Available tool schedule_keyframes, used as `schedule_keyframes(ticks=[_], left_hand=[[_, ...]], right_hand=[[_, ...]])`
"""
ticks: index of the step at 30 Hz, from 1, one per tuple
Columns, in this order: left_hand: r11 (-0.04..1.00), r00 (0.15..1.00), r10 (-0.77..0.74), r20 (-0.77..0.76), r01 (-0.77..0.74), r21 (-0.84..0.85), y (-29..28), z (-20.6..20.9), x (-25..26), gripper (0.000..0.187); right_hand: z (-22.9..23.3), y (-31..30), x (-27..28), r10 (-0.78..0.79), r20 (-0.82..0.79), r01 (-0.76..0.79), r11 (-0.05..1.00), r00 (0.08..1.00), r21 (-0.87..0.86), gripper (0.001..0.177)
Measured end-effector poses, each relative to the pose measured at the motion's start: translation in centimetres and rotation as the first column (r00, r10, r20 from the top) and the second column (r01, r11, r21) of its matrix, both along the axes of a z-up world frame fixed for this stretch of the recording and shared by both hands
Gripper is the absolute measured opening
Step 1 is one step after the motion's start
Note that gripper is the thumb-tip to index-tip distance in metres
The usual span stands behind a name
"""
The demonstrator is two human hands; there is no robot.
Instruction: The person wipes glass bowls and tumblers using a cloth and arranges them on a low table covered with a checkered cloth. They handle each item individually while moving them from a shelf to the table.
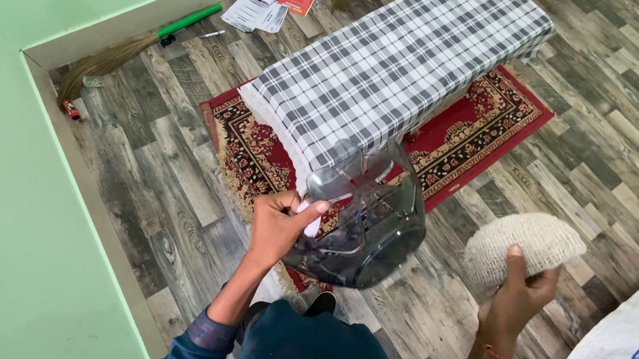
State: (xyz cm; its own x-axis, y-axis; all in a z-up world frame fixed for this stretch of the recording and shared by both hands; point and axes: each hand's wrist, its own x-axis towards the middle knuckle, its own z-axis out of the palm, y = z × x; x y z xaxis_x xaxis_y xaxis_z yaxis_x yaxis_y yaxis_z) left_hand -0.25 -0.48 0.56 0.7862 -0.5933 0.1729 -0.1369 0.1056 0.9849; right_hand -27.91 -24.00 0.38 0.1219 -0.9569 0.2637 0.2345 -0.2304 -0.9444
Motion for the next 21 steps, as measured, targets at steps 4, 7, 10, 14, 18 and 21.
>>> schedule_keyframes(ticks=[4,7,10,14,18,21], left_hand=[[0.983,0.966,0.112,0.232,-0.142,0.117,-2.4,1.7,-2.0,0.058],[0.988,0.950,0.074,0.304,-0.111,0.108,-3.6,2.7,-3.5,0.050],[0.996,0.941,-0.001,0.340,-0.030,0.084,-4.1,3.1,-4.5,0.048],[0.999,0.899,-0.050,0.436,0.035,0.042,-4.2,3.3,-5.1,0.056],[0.998,0.855,-0.058,0.515,0.061,0.011,-3.6,3.5,-4.3,0.062],[0.997,0.944,-0.079,0.321,0.078,0.018,-3.5,2.9,-2.9,0.061]], right_hand=[[2.2,5.5,4.4,0.119,-0.480,-0.253,0.941,0.869,-0.225,0.015],[3.5,10.4,7.3,-0.099,-0.525,-0.313,0.704,0.846,-0.637,0.027],[5.3,11.4,9.2,-0.235,-0.543,-0.360,0.533,0.806,-0.766,0.029],[6.7,8.7,10.3,-0.128,-0.565,-0.412,0.557,0.815,-0.721,0.040],[5.3,1.1,9.4,0.328,-0.428,-0.482,0.815,0.842,-0.322,0.054],[0.4,-4.6,10.0,0.468,-0.189,-0.455,0.884,0.863,0.107,0.041]])
